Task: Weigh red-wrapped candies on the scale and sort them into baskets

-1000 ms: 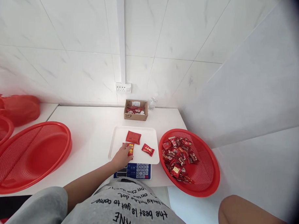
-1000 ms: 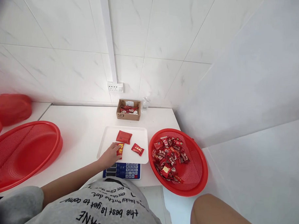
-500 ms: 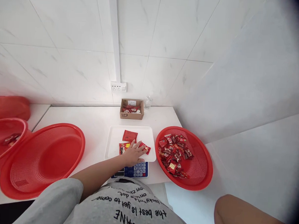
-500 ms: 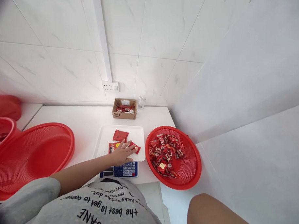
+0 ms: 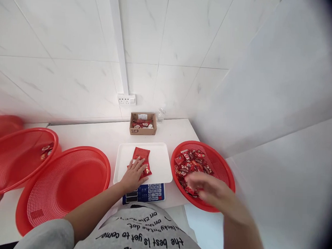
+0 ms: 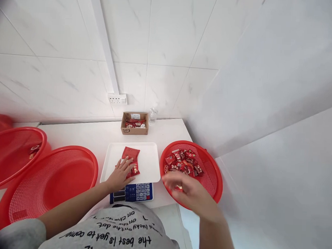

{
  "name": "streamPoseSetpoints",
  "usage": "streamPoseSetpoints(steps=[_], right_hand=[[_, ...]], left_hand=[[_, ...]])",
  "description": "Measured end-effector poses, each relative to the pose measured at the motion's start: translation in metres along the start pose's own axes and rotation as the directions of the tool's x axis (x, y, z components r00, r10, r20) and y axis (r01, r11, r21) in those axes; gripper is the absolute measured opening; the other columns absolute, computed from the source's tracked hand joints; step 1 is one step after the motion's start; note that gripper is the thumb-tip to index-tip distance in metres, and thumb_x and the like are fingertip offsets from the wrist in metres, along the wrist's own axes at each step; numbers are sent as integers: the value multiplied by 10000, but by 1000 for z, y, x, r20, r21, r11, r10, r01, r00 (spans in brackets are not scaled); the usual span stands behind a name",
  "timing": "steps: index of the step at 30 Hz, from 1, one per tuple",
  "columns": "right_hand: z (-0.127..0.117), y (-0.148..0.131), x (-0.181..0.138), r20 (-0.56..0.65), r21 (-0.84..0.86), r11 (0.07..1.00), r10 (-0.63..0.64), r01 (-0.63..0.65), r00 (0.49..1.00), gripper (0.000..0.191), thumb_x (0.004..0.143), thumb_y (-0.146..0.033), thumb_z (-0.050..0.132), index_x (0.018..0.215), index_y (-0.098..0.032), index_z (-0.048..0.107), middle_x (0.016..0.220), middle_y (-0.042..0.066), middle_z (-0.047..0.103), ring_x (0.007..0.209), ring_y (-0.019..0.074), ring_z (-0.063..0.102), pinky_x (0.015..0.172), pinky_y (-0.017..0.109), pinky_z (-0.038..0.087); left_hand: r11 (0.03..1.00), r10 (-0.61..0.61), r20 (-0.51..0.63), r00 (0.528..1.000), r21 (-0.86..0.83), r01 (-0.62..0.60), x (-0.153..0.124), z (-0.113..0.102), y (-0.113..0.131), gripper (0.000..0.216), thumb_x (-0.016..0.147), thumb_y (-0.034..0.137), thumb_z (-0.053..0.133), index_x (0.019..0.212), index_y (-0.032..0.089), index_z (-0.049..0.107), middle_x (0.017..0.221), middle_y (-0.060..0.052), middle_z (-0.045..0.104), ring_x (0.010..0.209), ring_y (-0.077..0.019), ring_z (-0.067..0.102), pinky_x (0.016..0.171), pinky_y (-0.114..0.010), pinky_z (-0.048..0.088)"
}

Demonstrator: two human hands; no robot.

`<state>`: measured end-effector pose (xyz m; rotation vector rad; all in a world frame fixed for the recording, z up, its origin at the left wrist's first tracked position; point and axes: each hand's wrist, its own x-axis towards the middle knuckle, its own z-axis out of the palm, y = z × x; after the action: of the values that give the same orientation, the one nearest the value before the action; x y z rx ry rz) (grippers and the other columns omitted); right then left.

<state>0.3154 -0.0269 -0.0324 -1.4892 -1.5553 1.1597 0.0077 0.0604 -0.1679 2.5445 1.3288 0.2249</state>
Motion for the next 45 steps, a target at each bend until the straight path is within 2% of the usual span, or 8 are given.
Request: streamPoseSetpoints(steps=[5, 9, 13, 19, 30, 33, 39, 45], right_hand=[[40, 81, 45, -231, -17, 937, 336, -349, 913, 346, 770, -339, 504, 1072, -202, 603, 1131, 93, 625, 1031, 225, 586, 897, 393, 475], [51, 147, 52, -396, -323, 856, 266, -405, 879, 395, 752, -258, 465, 1103, -133, 597, 1181, 150, 570, 1165, 266, 477, 1003, 423, 356], [47, 181, 53, -430, -529, 695, 276, -487, 860, 530, 768, -342, 489, 1284, -221, 474, 1408, 121, 351, 1327, 304, 249, 1034, 473, 263], [44, 190, 57, -351, -571, 578, 471, -584, 809, 689, 737, -268, 555, 1379, -326, 313, 1494, 73, 170, 1362, 310, 140, 1003, 450, 283], [-5, 193, 53, -487, -428, 639, 433, -640, 758, 370, 711, -140, 490, 1038, -208, 649, 1085, 66, 630, 950, 197, 590, 823, 271, 424], [-21, 196, 55, -510, -416, 643, 421, -643, 750, 385, 712, -151, 486, 1063, -186, 641, 1073, 74, 650, 958, 203, 599, 806, 272, 436], [-27, 194, 90, -450, -455, 703, 347, -546, 822, 386, 806, -217, 443, 1164, -180, 584, 1190, 68, 607, 1088, 172, 549, 919, 257, 390], [-13, 195, 117, -473, -473, 640, 395, -605, 788, 461, 853, -246, 395, 1304, -165, 443, 1303, 134, 511, 1159, 230, 500, 954, 358, 364]], left_hand=[[985, -166, 37, 985, 62, 163, 19, 12, -5, 723, 817, 623, 377, 1412, 227, 275, 1506, -98, 186, 1380, -311, 101, 1083, -557, 102], [971, -225, 79, 971, 97, 217, 33, 10, -5, 679, 830, 615, 346, 1405, 256, 294, 1502, -63, 208, 1380, -297, 118, 1085, -559, 85], [958, -273, 78, 959, 115, 263, 32, 6, -4, 664, 855, 595, 297, 1416, 241, 266, 1504, -60, 200, 1382, -282, 120, 1085, -552, 100], [957, -254, 101, 962, 173, 235, 23, 4, -7, 665, 858, 579, 305, 1425, 238, 235, 1509, -41, 167, 1383, -287, 106, 1079, -561, 94], [941, -214, 61, 975, 280, 189, 21, 10, -11, 635, 860, 512, 321, 1417, 213, 264, 1504, -74, 186, 1376, -304, 131, 1047, -567, 159], [942, -210, 46, 977, 278, 189, 21, 11, -12, 629, 859, 517, 309, 1410, 213, 286, 1499, -72, 207, 1373, -304, 148, 1047, -564, 166], [945, -221, 49, 974, 259, 201, 22, 11, -12, 629, 855, 523, 315, 1404, 215, 301, 1496, -65, 214, 1373, -301, 152, 1051, -555, 171], [938, -233, 77, 969, 280, 203, 21, 9, -11, 622, 856, 515, 337, 1404, 224, 299, 1496, -63, 210, 1368, -299, 171, 1055, -544, 171]])
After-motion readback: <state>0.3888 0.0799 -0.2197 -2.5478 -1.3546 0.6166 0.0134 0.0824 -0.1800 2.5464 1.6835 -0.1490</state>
